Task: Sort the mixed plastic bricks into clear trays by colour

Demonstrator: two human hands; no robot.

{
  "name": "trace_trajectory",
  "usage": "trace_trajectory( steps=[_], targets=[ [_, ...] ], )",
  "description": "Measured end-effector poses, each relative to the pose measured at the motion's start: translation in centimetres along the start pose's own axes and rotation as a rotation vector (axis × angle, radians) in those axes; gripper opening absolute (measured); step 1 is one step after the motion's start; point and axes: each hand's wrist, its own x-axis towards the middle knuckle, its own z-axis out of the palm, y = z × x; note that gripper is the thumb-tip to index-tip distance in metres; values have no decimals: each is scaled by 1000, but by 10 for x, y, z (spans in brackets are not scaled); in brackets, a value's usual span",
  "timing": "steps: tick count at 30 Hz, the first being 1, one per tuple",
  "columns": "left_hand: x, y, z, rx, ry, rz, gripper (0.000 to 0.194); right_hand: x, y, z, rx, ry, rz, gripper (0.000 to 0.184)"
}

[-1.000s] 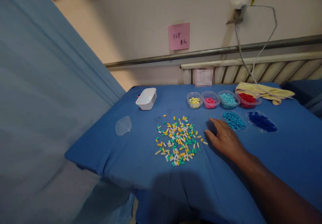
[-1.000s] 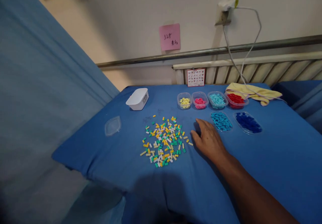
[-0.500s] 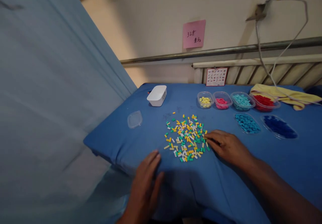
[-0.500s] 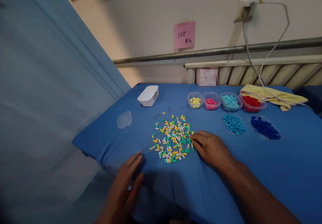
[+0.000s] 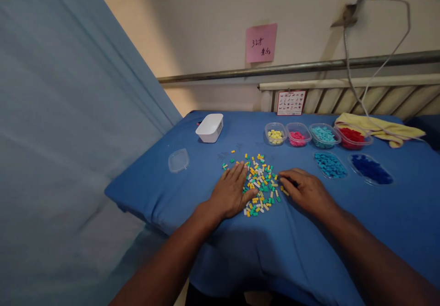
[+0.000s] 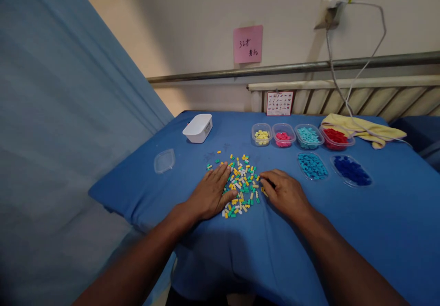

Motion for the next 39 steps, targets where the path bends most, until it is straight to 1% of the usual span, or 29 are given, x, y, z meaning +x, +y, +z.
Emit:
trace_trajectory(
  steps=[3,5,7,9,12,15,17,19,24,28,34,37,39],
  targets=[
    [9,4,-4,-10,22,-62,99,0,2,1,36,15,36,28],
    [13,13,-2,-30,18,-24,98,0,4,2,64,33,61,29],
    [19,23,3,-50,3,57,98,-1,6,3,82,42,82,30],
    [25,32,10,-52,8,108,100,-3,8,3,90,42,96,30],
    [35,39,15,-39,31,116,100,-5,12,4,95,36,95,32],
    [42,40,13,-25,32,66,98,-6,15,5,97,24,99,34],
    [40,40,11,-20,30,18,97,-7,15,4,98,18,108,34],
    [33,42,11,-21,25,-5,98,-8,15,4,97,20,108,35],
    [9,49,14,-56,32,9,103,-10,19,5,91,10,88,35],
    [-4,46,17,-103,28,60,106,-12,25,7,79,1,84,37],
    [-7,37,21,-138,58,-7,102,-20,41,11,58,-20,89,37],
    [-4,36,18,-175,42,-29,99,-23,52,13,85,-16,114,32],
    [-5,33,13,-186,61,-43,97,-23,55,13,108,-14,122,29]
  ],
)
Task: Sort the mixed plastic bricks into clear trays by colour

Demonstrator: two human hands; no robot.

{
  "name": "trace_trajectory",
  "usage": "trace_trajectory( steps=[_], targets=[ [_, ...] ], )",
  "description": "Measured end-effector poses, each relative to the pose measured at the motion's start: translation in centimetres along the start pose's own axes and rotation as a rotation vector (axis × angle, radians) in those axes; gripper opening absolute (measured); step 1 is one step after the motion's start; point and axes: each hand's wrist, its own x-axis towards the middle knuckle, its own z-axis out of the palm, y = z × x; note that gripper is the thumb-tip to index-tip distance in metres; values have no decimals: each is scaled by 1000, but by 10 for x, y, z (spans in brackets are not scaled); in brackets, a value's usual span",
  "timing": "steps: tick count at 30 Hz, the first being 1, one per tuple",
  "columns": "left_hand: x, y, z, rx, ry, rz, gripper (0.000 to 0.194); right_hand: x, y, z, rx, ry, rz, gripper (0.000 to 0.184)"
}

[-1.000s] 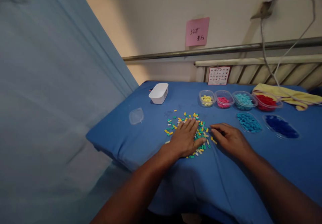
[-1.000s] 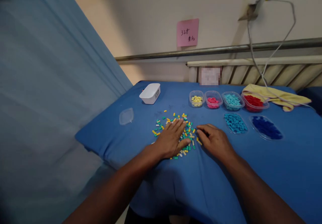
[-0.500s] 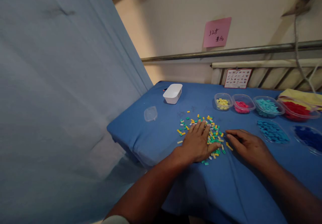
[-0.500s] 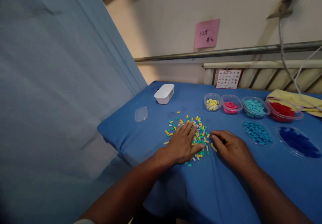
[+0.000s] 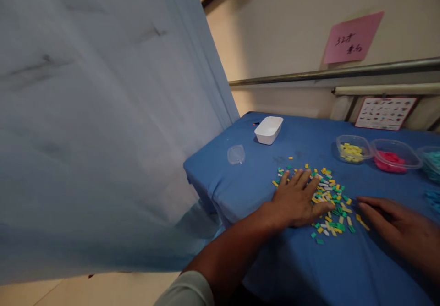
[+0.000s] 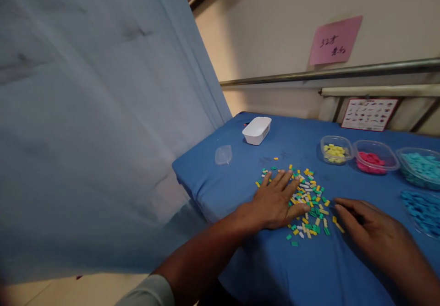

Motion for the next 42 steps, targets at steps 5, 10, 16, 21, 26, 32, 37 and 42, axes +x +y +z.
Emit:
trace_trajectory(
  steps=[5,10,16,21,26,32,37,42],
  targets=[
    [-3,-25,-18,46,97,-163,101,3,-16,-2,-9,6,20,33],
    [17,-43,-17,42,50,-235,98,10,-40,-4,-9,3,23,37],
    [48,-45,-23,-58,72,-106,94,15,-48,-4,15,47,21,32],
    [82,-72,-37,-119,91,-124,88,16,-47,-3,16,53,46,32],
    [87,-70,-36,-543,19,123,84,17,-48,-2,24,36,74,33],
    [92,-67,-35,-796,174,105,84,18,-50,-4,4,53,89,31],
    [103,-52,-21,-1072,71,134,93,16,-59,-6,-64,14,55,29],
    [105,-59,-27,-1181,139,157,95,14,-71,-9,-88,-20,-6,28]
  ],
)
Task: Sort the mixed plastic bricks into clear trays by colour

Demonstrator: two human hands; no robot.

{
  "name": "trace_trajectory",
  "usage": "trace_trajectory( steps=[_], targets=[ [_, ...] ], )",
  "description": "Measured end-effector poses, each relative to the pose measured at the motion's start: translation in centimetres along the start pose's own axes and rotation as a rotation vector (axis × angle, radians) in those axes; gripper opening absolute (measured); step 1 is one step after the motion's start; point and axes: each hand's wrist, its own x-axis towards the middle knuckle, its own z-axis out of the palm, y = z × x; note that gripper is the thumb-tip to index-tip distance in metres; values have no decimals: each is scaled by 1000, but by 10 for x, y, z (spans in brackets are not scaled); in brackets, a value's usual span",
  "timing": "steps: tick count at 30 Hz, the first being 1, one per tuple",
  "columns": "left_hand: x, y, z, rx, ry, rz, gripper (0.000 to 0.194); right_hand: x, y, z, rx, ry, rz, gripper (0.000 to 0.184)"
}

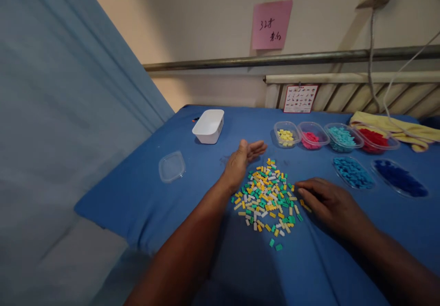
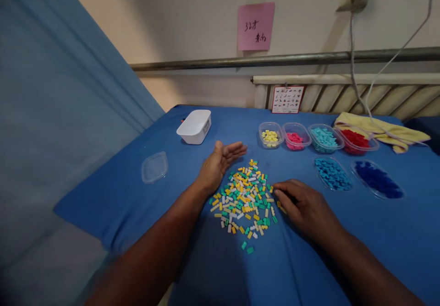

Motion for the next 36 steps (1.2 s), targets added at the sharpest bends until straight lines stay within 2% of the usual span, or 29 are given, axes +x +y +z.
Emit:
trace_trajectory(
  steps=[2,3,4,6,8,10,13,16,18,20,22,23,25,28,30,33,36],
  targets=[
    [-2,1,-9,228,62,24,87,-2,-4,-2,-17,-25,-10,28],
    [-4,2,-12,358,55,30,83,-2,-6,-4,-24,-40,-14,27],
    [-7,2,-13,473,15,30,80,-3,-9,-4,-26,-53,-17,27],
    [-11,4,-9,603,-143,34,78,-5,-16,-5,-4,-77,-23,25],
    [-14,7,-1,598,-302,43,78,-4,-21,-4,55,-95,-12,25],
    [-14,10,5,536,-348,60,76,-3,-22,-4,109,-89,21,25],
    [-10,10,5,506,-226,106,74,-1,-18,-6,96,-4,63,25],
    [-3,2,1,585,-117,199,73,-3,-23,-9,55,42,-55,25],
    [0,-5,-2,586,-75,212,73,-8,-38,-7,24,-30,-249,39],
    [3,-12,-4,522,-19,172,75,-12,-56,1,-50,-163,-441,61],
    [6,-17,-6,434,67,130,78,-13,-69,13,-158,-288,-526,72],
    [8,-18,-6,387,113,115,80,-12,-72,19,-207,-318,-529,75],
    [12,-20,-7,297,184,100,82,-8,-68,28,-283,-295,-475,73],
    [16,-22,-5,191,235,87,83,-4,-52,31,-323,-138,-380,70],
    [19,-23,-5,143,264,87,84,-4,-46,28,-312,-84,-377,70],
    [23,-23,-8,73,323,91,88,-3,-57,28,-308,-134,-424,64],
    [26,-23,-15,14,382,82,91,7,-82,42,-346,-262,-538,55]
  ],
)
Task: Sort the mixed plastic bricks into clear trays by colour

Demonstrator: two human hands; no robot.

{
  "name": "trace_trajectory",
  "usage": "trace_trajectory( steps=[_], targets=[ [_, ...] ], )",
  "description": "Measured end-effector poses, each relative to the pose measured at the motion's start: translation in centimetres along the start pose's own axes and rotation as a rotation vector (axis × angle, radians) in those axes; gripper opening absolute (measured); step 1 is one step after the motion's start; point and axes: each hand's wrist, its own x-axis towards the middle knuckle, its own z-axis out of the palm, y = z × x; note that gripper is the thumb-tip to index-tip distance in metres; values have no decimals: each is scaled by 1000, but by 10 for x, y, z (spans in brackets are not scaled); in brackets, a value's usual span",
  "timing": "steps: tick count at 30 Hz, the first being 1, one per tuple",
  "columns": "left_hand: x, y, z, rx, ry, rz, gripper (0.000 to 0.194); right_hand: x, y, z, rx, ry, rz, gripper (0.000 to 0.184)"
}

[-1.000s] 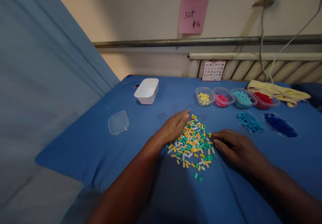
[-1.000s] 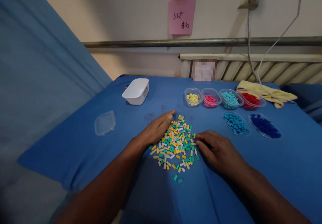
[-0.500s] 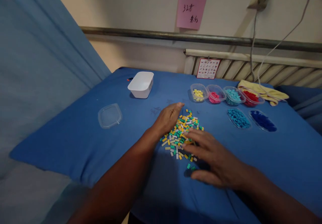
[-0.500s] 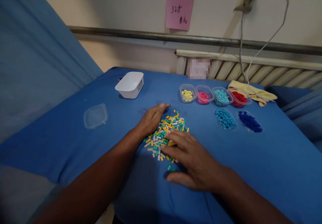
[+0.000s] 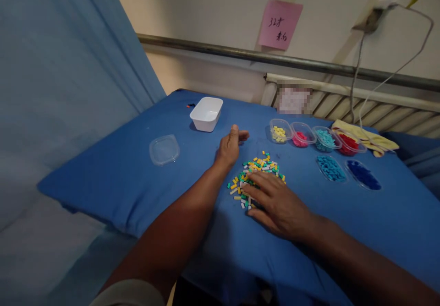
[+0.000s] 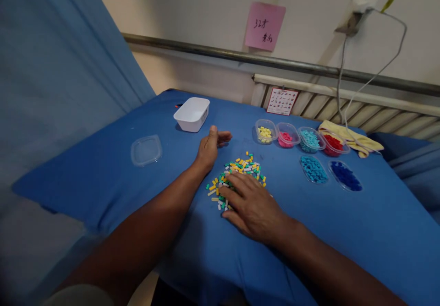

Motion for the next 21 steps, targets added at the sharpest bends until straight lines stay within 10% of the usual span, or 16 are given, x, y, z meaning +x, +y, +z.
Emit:
trace_trajectory(
  steps=[6,13,21],
  targets=[
    [10,-1,-14,-28,75,-45,87,48,-11,21,-15,-4,-227,33],
    [7,0,-11,-20,100,-20,91,19,32,-20,139,228,100,24],
    [9,-3,-11,12,91,-47,90,16,37,-15,178,-144,235,22]
  ],
)
